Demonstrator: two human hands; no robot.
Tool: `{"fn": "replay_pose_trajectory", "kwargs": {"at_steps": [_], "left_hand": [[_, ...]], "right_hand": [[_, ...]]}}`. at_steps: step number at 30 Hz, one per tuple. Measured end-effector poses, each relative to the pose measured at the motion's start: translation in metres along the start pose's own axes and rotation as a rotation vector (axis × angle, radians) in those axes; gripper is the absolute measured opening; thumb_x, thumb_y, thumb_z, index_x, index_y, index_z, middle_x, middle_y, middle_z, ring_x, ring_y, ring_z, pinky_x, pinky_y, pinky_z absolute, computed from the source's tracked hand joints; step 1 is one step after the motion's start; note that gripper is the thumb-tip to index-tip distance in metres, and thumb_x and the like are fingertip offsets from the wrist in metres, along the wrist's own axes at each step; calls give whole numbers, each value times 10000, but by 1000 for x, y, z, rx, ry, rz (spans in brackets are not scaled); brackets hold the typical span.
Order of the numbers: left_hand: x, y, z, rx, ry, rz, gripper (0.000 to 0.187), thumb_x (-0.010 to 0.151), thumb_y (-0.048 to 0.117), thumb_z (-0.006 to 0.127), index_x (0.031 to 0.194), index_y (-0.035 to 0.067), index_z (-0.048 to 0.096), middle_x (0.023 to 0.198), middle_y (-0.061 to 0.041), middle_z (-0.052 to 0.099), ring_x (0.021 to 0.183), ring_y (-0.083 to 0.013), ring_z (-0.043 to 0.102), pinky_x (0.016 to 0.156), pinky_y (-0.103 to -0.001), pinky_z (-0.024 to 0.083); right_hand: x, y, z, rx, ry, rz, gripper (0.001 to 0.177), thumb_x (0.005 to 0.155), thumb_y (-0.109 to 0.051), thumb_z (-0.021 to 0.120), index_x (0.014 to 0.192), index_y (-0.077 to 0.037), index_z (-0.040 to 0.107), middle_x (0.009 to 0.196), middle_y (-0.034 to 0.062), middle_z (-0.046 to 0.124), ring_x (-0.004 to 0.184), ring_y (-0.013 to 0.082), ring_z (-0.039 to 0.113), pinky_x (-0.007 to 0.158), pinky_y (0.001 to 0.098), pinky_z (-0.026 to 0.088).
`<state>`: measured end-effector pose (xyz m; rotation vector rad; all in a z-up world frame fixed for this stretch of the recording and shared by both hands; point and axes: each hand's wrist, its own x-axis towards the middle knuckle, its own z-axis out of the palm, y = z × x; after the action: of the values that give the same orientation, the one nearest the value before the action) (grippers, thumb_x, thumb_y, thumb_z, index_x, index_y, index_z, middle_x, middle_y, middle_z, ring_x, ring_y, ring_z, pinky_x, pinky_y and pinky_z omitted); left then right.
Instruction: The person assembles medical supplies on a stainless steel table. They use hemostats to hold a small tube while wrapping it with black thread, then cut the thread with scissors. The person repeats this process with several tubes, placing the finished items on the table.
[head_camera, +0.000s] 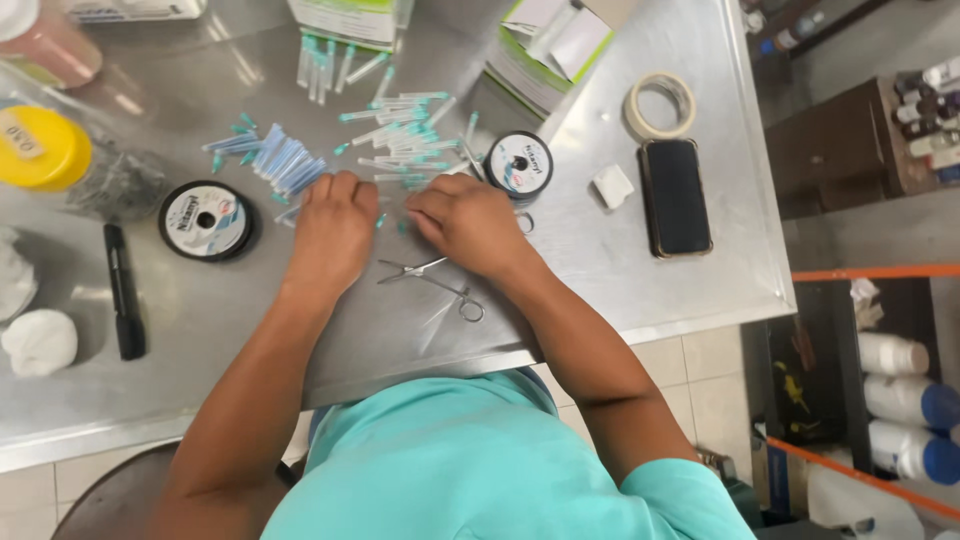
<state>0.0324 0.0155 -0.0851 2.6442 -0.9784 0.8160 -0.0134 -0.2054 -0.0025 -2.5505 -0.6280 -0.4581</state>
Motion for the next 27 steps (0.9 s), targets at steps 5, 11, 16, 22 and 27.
{"fn": "replay_pose_trajectory", "kwargs": {"at_steps": [5, 11, 16, 22, 27], "left_hand": [[8, 2, -25, -186, -63, -63, 75, 1031, 119, 578, 999, 54, 596, 927, -111, 554, 850, -334, 602, 746, -428, 461], [27, 32, -68, -1196, -114, -694, 97, 1077, 66, 551, 1164, 40, 517, 1006, -137, 670, 921, -290, 710, 823, -384, 575], [30, 32, -72, -1711, 11, -879, 165, 1058, -1, 537, 1209, 6, 472, 1018, -124, 643, 875, -180, 735, 845, -296, 647], [26, 21, -76, -1407, -93, -663, 153, 1000, 47, 696, 1086, 1, 578, 980, -114, 684, 860, -165, 725, 748, -278, 593], [20, 22, -76, -623, -169, -207, 102, 1009, 205, 701, 1046, 148, 777, 853, -38, 719, 837, -271, 697, 791, -398, 553]], "right_hand": [[-3, -6, 9, 21, -14, 64, 220, 969, -353, 666, 1084, -180, 740, 893, 54, 710, 876, 316, 718, 716, 443, 592], [-6, -19, 17, 55, 33, 80, 267, 1029, -422, 571, 1111, -198, 690, 876, 24, 672, 881, 293, 713, 707, 433, 592], [-4, -20, 14, 157, 97, 90, 257, 1072, -441, 488, 1052, -259, 668, 844, -44, 643, 861, 243, 709, 695, 376, 590], [-3, -14, 13, 82, 115, 116, 294, 1082, -435, 434, 964, -223, 601, 777, 7, 588, 778, 294, 689, 621, 426, 568], [0, -17, 6, -32, 119, -19, 352, 1086, -413, 417, 855, -182, 549, 707, 29, 542, 700, 287, 666, 572, 402, 541]]}}
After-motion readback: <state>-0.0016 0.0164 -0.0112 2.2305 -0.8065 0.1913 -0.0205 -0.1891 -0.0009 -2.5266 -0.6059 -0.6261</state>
